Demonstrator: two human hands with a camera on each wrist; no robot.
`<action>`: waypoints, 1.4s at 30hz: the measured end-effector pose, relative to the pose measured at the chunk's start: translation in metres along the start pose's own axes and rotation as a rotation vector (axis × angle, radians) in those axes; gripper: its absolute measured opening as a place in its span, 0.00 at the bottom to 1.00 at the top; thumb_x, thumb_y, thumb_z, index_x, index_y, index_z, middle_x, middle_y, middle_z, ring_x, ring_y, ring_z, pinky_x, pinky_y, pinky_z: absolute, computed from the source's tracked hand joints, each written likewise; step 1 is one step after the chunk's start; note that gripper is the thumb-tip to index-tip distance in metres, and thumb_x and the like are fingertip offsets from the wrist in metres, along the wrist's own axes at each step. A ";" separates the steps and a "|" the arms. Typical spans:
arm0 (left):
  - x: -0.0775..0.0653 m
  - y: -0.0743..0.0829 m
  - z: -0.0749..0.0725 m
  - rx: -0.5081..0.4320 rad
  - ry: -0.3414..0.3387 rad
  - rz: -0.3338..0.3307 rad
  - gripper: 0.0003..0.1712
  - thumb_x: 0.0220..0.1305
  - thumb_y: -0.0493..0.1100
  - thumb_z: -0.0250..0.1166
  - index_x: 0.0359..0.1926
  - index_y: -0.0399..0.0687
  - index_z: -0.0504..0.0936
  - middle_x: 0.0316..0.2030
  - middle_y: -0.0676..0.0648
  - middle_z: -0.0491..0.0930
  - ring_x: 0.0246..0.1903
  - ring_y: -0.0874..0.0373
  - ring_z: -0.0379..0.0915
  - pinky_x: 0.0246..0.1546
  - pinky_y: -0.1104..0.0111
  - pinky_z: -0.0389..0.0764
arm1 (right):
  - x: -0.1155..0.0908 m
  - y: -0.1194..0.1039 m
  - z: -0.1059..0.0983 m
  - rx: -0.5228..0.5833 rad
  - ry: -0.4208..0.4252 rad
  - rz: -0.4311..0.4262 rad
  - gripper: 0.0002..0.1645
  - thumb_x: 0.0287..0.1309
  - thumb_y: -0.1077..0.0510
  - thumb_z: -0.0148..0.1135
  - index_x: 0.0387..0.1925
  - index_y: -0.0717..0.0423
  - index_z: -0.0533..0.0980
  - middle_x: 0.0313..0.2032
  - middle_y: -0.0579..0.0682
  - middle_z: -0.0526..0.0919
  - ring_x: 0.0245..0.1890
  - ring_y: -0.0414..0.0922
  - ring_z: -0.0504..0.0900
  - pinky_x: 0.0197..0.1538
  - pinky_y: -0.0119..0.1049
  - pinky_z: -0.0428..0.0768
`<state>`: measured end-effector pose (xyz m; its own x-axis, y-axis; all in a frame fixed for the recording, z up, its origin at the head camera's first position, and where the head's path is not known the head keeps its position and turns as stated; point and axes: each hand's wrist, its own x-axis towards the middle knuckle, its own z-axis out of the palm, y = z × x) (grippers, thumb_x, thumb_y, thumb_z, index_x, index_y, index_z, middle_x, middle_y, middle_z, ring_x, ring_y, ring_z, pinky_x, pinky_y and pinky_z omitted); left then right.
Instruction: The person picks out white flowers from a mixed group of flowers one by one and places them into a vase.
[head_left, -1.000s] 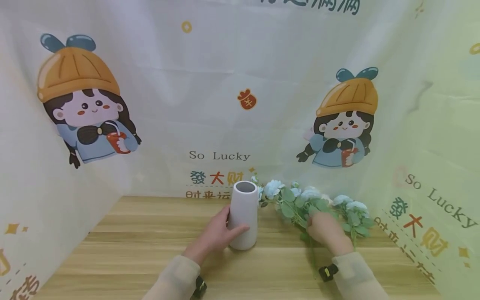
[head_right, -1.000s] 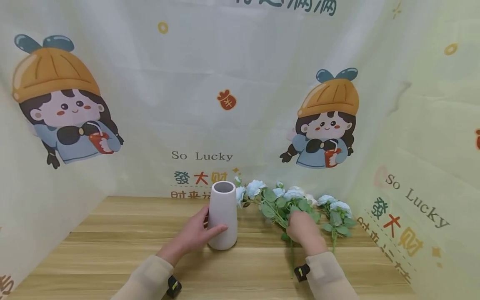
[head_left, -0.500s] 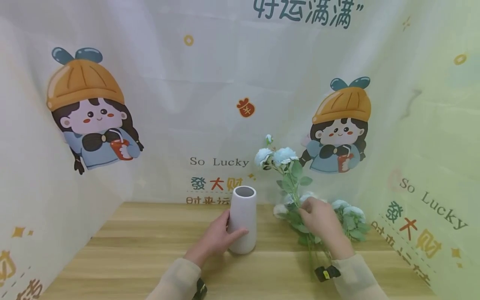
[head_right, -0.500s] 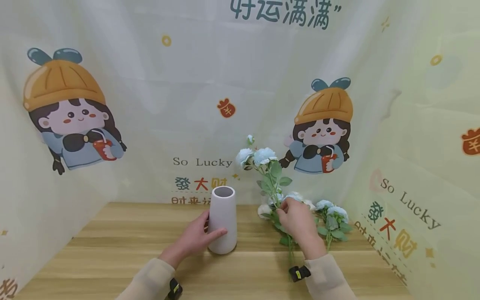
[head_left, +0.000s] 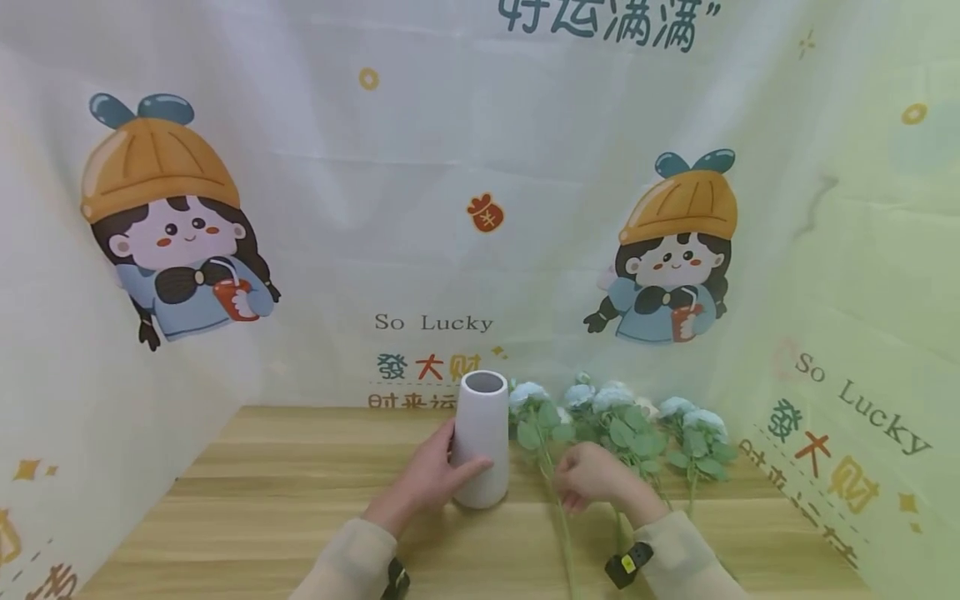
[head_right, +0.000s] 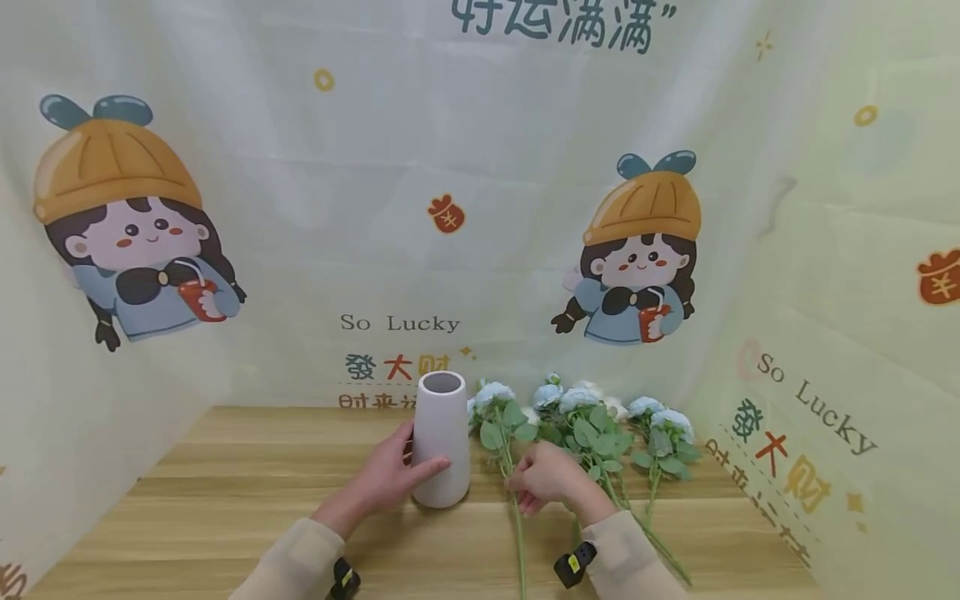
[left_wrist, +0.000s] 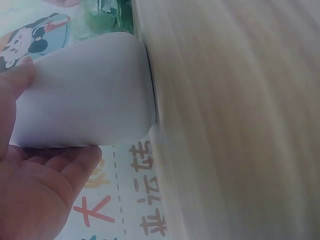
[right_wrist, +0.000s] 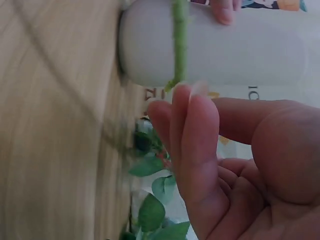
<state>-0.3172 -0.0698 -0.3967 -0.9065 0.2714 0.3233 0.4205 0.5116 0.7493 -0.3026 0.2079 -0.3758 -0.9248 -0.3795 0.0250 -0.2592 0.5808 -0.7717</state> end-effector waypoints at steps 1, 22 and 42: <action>-0.001 0.000 0.000 -0.003 0.000 -0.001 0.50 0.59 0.58 0.71 0.73 0.42 0.57 0.64 0.38 0.67 0.59 0.47 0.66 0.58 0.48 0.72 | 0.000 0.001 0.002 -0.014 -0.022 -0.001 0.09 0.62 0.66 0.62 0.26 0.66 0.80 0.18 0.52 0.82 0.17 0.46 0.82 0.23 0.37 0.86; -0.001 0.000 -0.003 0.019 -0.014 -0.015 0.50 0.60 0.59 0.71 0.73 0.43 0.58 0.63 0.40 0.68 0.59 0.49 0.66 0.59 0.50 0.72 | -0.032 0.022 -0.067 -0.524 0.217 0.322 0.19 0.62 0.60 0.65 0.16 0.58 0.75 0.09 0.43 0.65 0.08 0.36 0.61 0.14 0.27 0.66; 0.002 -0.003 -0.002 0.035 -0.016 -0.006 0.49 0.59 0.63 0.70 0.71 0.45 0.60 0.62 0.42 0.70 0.58 0.52 0.67 0.59 0.53 0.73 | -0.025 0.015 -0.070 -0.487 0.329 0.256 0.14 0.59 0.57 0.62 0.24 0.63 0.75 0.20 0.51 0.74 0.17 0.45 0.72 0.22 0.38 0.75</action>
<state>-0.3204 -0.0726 -0.3971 -0.9083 0.2817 0.3094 0.4167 0.5415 0.7301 -0.3031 0.2764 -0.3439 -0.9912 0.0103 0.1321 -0.0444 0.9138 -0.4038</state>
